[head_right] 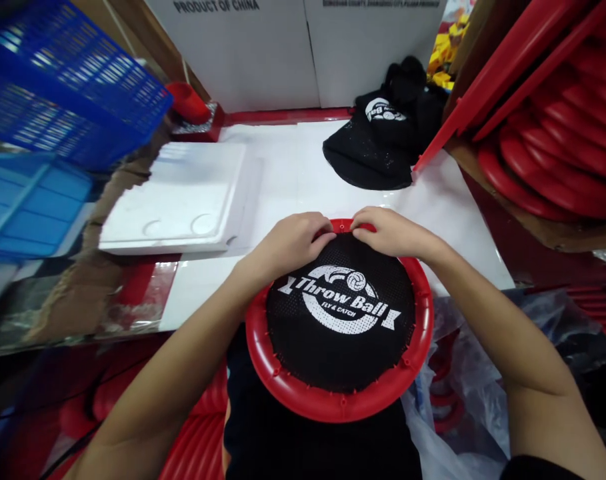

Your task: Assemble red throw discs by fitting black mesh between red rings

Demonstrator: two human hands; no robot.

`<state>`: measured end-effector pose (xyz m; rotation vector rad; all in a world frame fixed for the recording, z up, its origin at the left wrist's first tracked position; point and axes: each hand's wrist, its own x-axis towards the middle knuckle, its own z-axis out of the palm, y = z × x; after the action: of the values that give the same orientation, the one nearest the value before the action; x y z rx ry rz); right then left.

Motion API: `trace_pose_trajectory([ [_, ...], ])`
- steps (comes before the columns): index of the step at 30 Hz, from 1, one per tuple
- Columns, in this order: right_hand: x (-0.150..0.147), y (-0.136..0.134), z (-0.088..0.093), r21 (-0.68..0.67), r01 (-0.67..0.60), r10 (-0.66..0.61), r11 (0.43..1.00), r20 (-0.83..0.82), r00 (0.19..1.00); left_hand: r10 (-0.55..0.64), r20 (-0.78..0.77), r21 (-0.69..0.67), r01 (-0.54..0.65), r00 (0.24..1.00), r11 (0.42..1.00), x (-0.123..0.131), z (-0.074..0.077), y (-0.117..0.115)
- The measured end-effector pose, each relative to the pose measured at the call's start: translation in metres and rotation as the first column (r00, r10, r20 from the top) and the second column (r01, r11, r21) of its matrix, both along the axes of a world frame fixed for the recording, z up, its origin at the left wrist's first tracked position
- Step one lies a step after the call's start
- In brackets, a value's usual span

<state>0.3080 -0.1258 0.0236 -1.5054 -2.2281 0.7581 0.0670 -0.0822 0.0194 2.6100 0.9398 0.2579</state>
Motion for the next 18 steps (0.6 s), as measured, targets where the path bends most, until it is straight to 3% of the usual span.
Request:
trace_pose_trajectory([
  [5,-0.017,-0.011,-0.014,0.122,0.078,-0.069,0.99,-0.074,0.995,0.046,0.201,-0.227,0.001,0.978,0.974,-0.003,-0.004,0.011],
  [8,-0.016,-0.013,-0.022,0.118,0.177,-0.153,0.977,-0.188,0.97,0.161,0.299,-0.313,-0.063,0.941,0.948,-0.001,-0.011,0.011],
  [10,-0.015,-0.009,-0.024,0.123,0.221,-0.194,0.968,-0.197,0.961,0.218,0.284,-0.309,-0.126,0.934,0.943,0.002,-0.014,0.01],
  [13,-0.017,0.002,-0.026,0.118,0.216,-0.205,0.969,-0.094,0.974,0.208,0.207,-0.255,-0.153,0.956,0.955,0.007,-0.014,0.013],
  [18,-0.023,0.007,-0.021,0.162,0.186,-0.199,0.969,0.073,0.977,0.165,0.065,-0.237,-0.145,0.984,0.961,0.009,0.0,0.019],
])
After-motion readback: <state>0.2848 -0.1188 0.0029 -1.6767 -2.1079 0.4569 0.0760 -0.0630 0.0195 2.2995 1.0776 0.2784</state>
